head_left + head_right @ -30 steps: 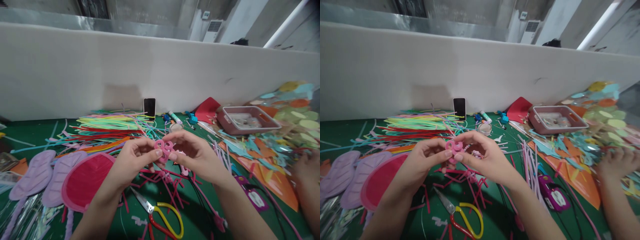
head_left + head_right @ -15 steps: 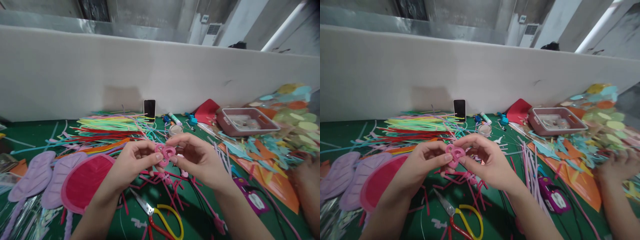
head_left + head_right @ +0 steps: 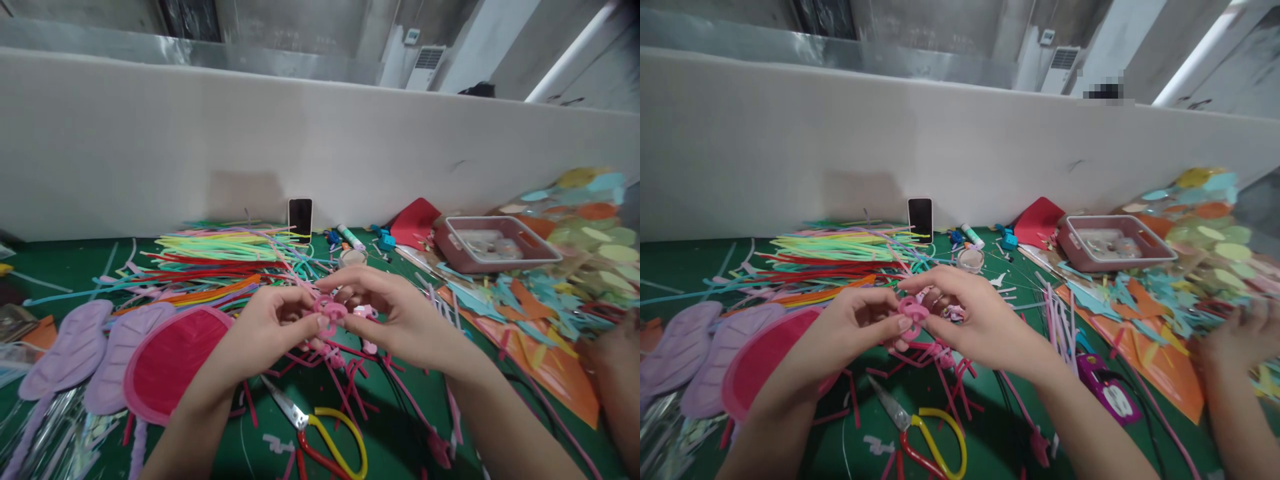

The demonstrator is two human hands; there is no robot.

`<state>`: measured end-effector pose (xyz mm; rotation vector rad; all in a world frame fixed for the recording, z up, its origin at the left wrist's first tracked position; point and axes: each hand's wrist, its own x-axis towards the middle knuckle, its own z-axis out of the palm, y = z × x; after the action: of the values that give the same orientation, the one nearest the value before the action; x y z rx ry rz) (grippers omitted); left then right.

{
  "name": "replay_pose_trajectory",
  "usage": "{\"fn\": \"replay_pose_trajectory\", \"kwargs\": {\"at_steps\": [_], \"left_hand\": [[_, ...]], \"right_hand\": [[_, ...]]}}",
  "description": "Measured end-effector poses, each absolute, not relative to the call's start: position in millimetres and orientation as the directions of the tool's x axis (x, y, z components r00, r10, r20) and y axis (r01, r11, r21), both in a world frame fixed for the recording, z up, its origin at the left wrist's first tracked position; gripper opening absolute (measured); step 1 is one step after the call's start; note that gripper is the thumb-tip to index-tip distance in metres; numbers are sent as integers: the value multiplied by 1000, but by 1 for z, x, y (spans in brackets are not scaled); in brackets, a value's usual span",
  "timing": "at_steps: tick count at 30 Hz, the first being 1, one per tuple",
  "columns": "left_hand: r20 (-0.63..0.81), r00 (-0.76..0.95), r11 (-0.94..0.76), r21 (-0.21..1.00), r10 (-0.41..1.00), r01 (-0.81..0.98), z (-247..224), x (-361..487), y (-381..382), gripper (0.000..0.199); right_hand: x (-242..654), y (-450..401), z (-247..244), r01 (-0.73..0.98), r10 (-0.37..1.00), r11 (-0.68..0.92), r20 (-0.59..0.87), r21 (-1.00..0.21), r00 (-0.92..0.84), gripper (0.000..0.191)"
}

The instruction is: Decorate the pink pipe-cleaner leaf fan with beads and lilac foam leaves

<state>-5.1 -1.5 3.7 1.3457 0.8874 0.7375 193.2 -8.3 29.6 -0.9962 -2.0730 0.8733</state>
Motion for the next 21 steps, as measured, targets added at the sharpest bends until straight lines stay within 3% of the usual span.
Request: {"fn": "replay_pose_trajectory", "kwargs": {"at_steps": [7, 13, 17, 21], "left_hand": [[-70, 484, -26, 982, 872, 188, 1, -5, -2, 22], [-48, 496, -19, 991, 867, 129, 1, 0, -2, 22], [-57, 478, 8, 995, 876, 104, 2, 1, -2, 22], [-6, 400, -42, 993, 917, 113, 1, 2, -5, 18]], "right_hand": [[195, -4, 27, 448, 807, 532, 270, -718, -526, 22], [201, -6, 30, 498, 845, 514, 311, -698, -435, 13], [203, -10, 32, 533, 899, 402, 212, -744, -383, 14], [200, -12, 36, 513, 859, 497, 312, -700, -406, 11]]}}
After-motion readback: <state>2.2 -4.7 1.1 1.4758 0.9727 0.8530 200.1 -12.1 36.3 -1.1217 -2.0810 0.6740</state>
